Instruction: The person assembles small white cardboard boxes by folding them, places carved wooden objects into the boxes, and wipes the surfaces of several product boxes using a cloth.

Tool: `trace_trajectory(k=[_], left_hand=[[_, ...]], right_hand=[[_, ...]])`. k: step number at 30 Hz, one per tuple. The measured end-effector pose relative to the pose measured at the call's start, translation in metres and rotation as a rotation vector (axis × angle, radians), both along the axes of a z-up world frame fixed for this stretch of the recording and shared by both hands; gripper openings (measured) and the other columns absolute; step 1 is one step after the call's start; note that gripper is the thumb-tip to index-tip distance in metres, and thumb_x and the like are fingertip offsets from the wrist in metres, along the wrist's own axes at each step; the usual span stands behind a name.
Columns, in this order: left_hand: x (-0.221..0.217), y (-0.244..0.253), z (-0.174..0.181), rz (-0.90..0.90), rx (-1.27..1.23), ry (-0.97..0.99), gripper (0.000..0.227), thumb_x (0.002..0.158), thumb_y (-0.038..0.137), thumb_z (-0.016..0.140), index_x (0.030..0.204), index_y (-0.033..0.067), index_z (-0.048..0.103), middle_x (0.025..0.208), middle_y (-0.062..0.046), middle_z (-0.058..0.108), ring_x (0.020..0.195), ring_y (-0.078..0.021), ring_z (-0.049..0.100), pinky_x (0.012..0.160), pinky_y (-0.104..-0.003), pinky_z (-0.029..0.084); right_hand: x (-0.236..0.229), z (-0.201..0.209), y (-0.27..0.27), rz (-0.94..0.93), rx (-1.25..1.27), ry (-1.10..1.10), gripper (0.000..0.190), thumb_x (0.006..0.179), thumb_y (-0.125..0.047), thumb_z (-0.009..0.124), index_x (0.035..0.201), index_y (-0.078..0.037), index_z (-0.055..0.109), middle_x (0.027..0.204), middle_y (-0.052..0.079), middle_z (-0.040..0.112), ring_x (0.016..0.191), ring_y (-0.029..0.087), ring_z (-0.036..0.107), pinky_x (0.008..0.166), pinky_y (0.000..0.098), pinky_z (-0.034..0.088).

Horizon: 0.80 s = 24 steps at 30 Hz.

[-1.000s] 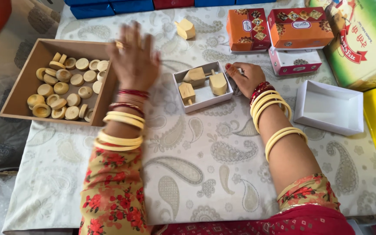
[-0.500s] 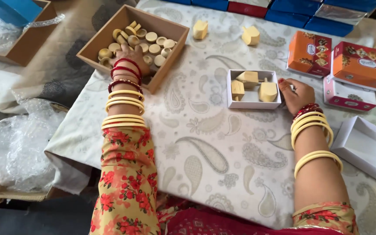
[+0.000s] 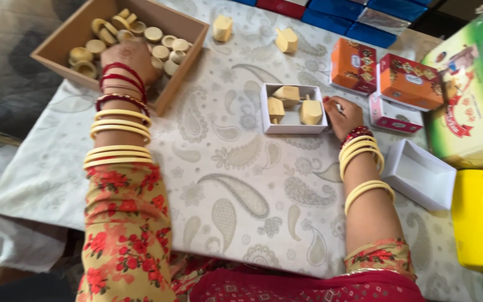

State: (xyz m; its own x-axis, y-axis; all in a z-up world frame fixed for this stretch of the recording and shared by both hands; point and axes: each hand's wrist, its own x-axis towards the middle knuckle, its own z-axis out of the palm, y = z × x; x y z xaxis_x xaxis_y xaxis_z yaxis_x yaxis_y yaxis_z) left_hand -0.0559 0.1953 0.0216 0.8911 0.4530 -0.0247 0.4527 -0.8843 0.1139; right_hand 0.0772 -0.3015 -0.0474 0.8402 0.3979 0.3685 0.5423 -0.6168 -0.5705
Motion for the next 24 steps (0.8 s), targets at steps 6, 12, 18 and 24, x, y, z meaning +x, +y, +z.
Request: trace_trajectory(k=[6, 12, 18, 24], left_hand=[[-0.017, -0.055, 0.060, -0.205, 0.132, -0.229, 0.070, 0.082, 0.051, 0.082, 0.121, -0.0030, 0.061, 0.105, -0.019, 0.073, 0.098, -0.0338, 0.071, 0.080, -0.046, 0.057], [-0.023, -0.131, 0.061, -0.607, -0.219, 0.070, 0.050, 0.083, 0.044, 0.075, 0.115, 0.0076, 0.065, 0.105, -0.018, 0.073, 0.103, -0.0330, 0.070, 0.092, -0.043, 0.054], [-0.005, -0.124, -0.002, -0.620, -0.256, -0.116, 0.054, 0.078, 0.049, 0.081, 0.114, 0.0106, 0.066, 0.123, -0.012, 0.064, 0.123, -0.0331, 0.056, 0.103, -0.049, 0.045], [-0.048, -0.099, -0.059, -0.675, -0.358, -0.499, 0.095, 0.069, 0.045, 0.092, 0.139, 0.0024, 0.044, 0.142, -0.024, 0.037, 0.131, -0.0474, 0.034, 0.108, -0.056, 0.030]], right_hand=[[-0.008, 0.013, 0.006, -0.068, -0.035, 0.075, 0.050, 0.101, -0.051, 0.063, 0.105, -0.003, 0.074, 0.076, 0.017, 0.067, 0.069, 0.018, 0.057, 0.067, 0.0349, 0.048], [-0.017, 0.022, 0.012, -0.062, -0.018, 0.097, 0.052, 0.101, -0.054, 0.061, 0.107, -0.004, 0.073, 0.078, 0.016, 0.069, 0.070, 0.018, 0.061, 0.068, 0.0337, 0.049], [-0.004, 0.006, 0.005, -0.038, 0.004, 0.039, 0.049, 0.101, -0.050, 0.064, 0.108, -0.002, 0.074, 0.084, 0.017, 0.072, 0.079, 0.019, 0.068, 0.073, 0.0345, 0.052], [-0.005, 0.012, 0.008, -0.156, 0.451, -0.064, 0.038, 0.101, -0.041, 0.066, 0.100, -0.003, 0.073, 0.088, 0.008, 0.074, 0.080, 0.017, 0.071, 0.070, 0.0312, 0.055]])
